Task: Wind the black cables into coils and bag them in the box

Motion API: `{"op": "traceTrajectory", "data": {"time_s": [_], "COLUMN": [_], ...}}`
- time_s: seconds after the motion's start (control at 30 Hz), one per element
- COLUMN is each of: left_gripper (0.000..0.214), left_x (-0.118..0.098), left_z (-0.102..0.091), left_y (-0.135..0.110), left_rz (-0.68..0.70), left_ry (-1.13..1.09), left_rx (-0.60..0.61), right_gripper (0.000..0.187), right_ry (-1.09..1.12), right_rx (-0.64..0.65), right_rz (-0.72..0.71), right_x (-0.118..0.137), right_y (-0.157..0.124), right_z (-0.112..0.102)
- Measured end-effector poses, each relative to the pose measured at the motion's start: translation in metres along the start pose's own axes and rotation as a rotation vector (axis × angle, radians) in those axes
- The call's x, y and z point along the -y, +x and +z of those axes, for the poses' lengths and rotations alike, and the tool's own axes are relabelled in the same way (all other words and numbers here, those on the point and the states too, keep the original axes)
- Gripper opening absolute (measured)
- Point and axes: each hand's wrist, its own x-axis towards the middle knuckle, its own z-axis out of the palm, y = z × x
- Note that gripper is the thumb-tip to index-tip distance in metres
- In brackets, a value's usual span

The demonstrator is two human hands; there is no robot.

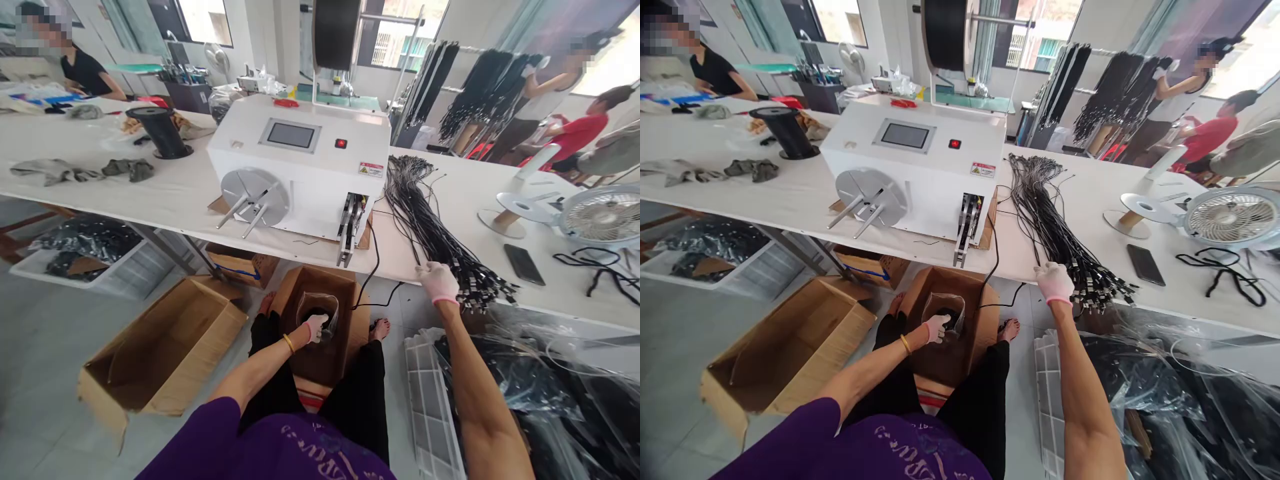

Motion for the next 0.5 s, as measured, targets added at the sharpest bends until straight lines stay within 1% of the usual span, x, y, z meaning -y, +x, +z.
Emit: {"op": "traceTrajectory", "data": {"time_s": [0.07, 0.1, 0.13, 0.17, 0.23, 0.3, 0.37, 0.43, 0.5], "left_gripper": [0.036, 0.036, 0.036, 0.036, 0.037, 0.037, 0.034, 0.026, 0.019], "left_x": [-0.003, -0.005, -0.008, -0.011, -0.017, -0.020, -0.018, -0.011, -0.001], "left_z": [0.010, 0.018, 0.027, 0.038, 0.062, 0.085, 0.102, 0.111, 0.114], "left_y": [-0.001, -0.002, -0.002, -0.004, -0.013, -0.028, -0.048, -0.070, -0.089], "left_rz": [-0.012, -0.012, -0.011, -0.007, 0.029, 0.089, 0.161, 0.205, 0.193], "left_ry": [0.039, 0.057, 0.076, 0.090, 0.080, 0.047, 0.059, 0.144, 0.240], "left_rx": [0.014, 0.026, 0.042, 0.070, 0.175, 0.310, 0.377, 0.377, 0.398], "right_gripper": [0.034, 0.031, 0.030, 0.030, 0.028, 0.024, 0.018, 0.010, 0.005], "right_ry": [0.008, 0.026, 0.052, 0.084, 0.167, 0.246, 0.286, 0.300, 0.311], "right_rx": [0.030, 0.024, 0.011, 0.008, 0.034, 0.081, 0.142, 0.187, 0.211], "right_rz": [0.034, 0.034, 0.026, 0.011, -0.047, -0.125, -0.200, -0.262, -0.315], "right_x": [0.001, 0.004, 0.007, 0.010, 0.018, 0.025, 0.031, 0.035, 0.036], "right_y": [0.014, 0.012, 0.005, -0.008, -0.049, -0.104, -0.161, -0.205, -0.228], "right_z": [-0.003, -0.004, -0.003, -0.002, 0.003, 0.011, 0.019, 0.024, 0.021]}}
